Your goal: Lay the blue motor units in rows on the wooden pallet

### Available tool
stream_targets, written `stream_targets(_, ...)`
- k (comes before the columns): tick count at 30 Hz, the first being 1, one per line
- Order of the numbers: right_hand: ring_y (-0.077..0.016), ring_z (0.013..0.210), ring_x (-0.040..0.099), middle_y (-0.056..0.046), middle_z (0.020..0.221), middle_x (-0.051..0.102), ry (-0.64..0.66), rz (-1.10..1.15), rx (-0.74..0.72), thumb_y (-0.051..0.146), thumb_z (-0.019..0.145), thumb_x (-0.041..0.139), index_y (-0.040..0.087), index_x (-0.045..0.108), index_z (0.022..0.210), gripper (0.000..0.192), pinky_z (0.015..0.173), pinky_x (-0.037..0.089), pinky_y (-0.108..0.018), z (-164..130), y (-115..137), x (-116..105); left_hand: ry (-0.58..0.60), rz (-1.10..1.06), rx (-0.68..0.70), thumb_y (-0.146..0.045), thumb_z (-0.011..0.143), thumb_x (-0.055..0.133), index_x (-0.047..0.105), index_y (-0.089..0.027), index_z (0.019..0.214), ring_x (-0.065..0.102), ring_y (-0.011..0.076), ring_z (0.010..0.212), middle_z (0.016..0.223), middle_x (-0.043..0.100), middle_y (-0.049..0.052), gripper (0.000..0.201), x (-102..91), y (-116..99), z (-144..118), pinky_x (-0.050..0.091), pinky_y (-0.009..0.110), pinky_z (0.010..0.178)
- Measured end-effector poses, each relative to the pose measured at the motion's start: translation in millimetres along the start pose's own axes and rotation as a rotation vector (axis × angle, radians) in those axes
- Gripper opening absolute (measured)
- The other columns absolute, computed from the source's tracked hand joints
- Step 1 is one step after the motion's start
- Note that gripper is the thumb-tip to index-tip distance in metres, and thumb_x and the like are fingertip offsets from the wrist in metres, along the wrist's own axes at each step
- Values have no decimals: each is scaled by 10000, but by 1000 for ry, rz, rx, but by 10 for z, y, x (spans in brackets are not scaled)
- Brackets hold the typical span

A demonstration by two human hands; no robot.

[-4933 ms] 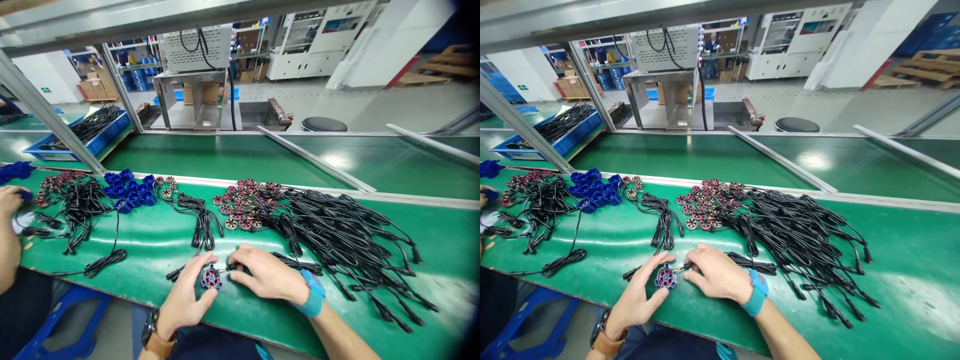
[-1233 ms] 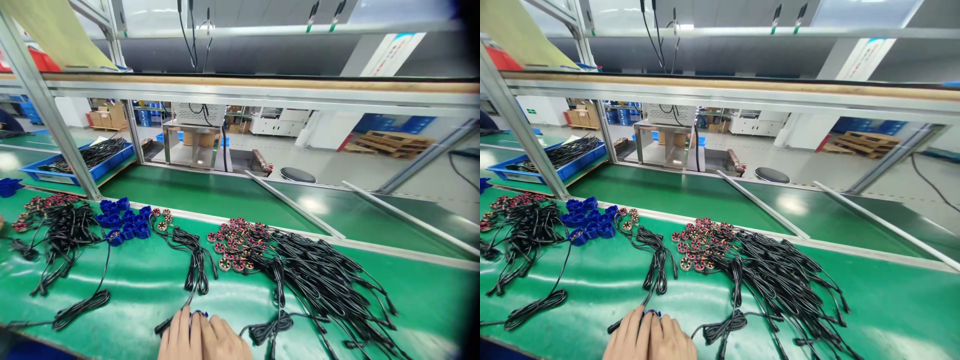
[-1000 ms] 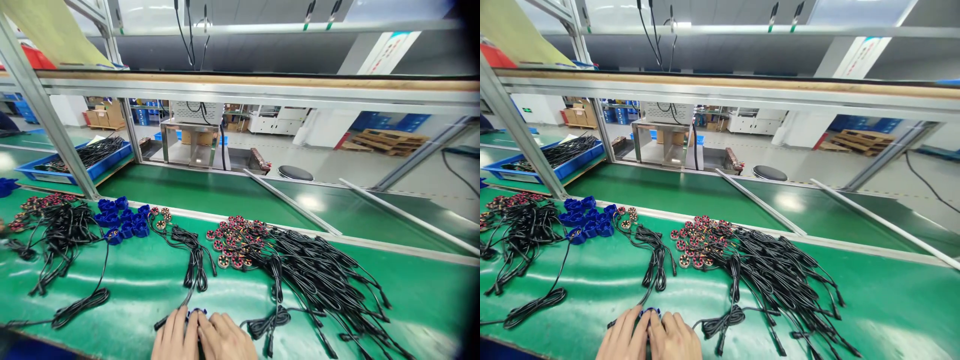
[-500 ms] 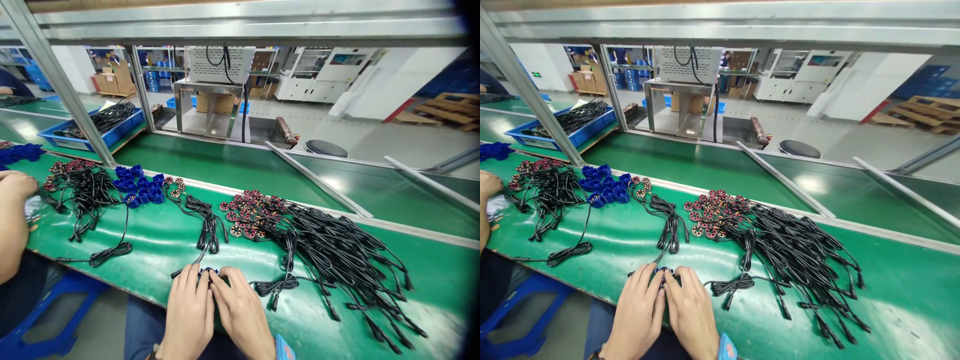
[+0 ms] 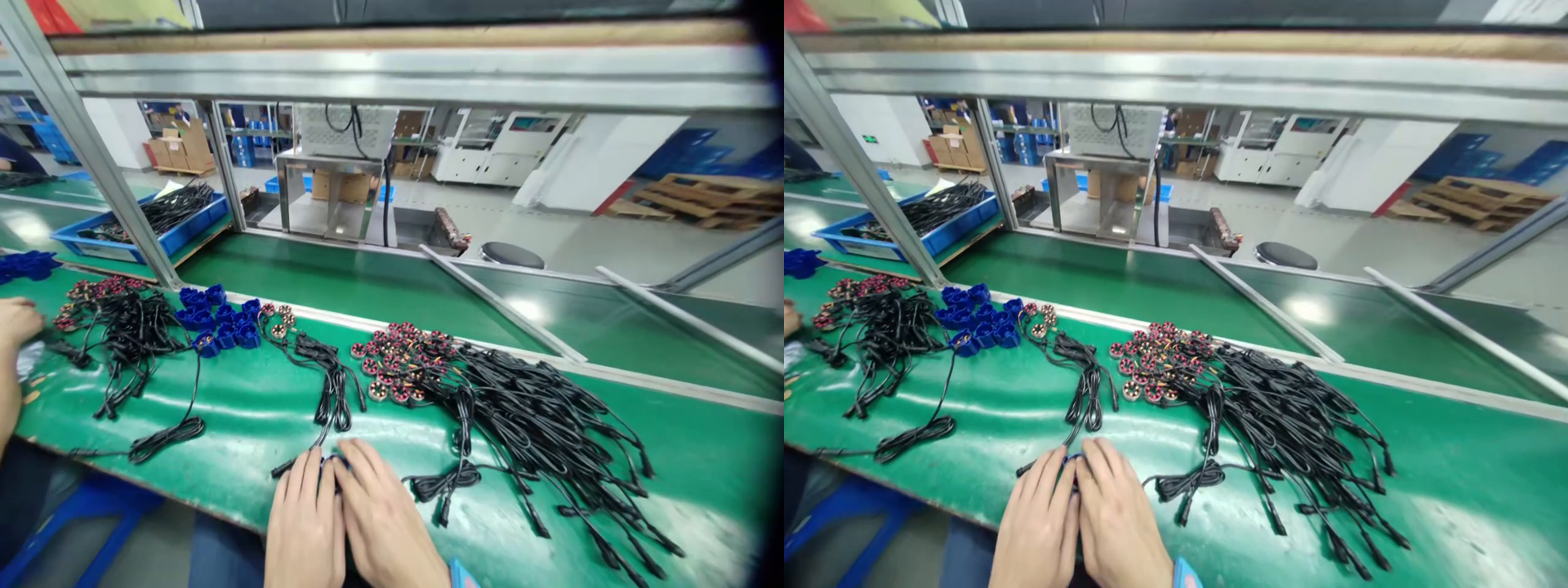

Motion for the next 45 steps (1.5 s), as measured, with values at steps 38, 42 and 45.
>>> stream_targets(38, -256, 1072, 600, -158, 1216, 619, -122, 106, 62, 237, 929, 536, 142, 562, 1276, 360, 861, 569, -391, 21, 20, 180, -52, -557, -237, -281, 938, 563, 529, -172, 1246, 614, 250, 1153, 1224, 630, 139, 328, 210, 406, -115, 546, 423, 955)
stream_targets(42, -245, 1029, 620, -114, 1185, 627, -36, 216, 185, 232, 880, 605, 174, 580, 1280, 405, 855, 574, -380, 103, -11, 192, -94, -592, -217, -271, 930, 561, 535, -179, 1253, 626, 238, 1121, 1215, 628, 122, 337, 257, 477, -143, 546, 394, 940)
stream_targets(45, -199, 949, 652, -64, 1112, 658, -110, 459, 286, 209, 799, 683, 208, 673, 1165, 366, 863, 567, -334, 172, -104, 60, -118, -590, -214, -285, 928, 558, 537, -185, 1255, 642, 233, 1080, 1199, 638, 110, 342, 285, 491, -158, 547, 373, 914)
Point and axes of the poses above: each hand's wrist, its own z-axis towards the middle knuckle, its own x-axis out of the palm, y = z × x, the point moved 5 cm from there along z, towards the middle knuckle
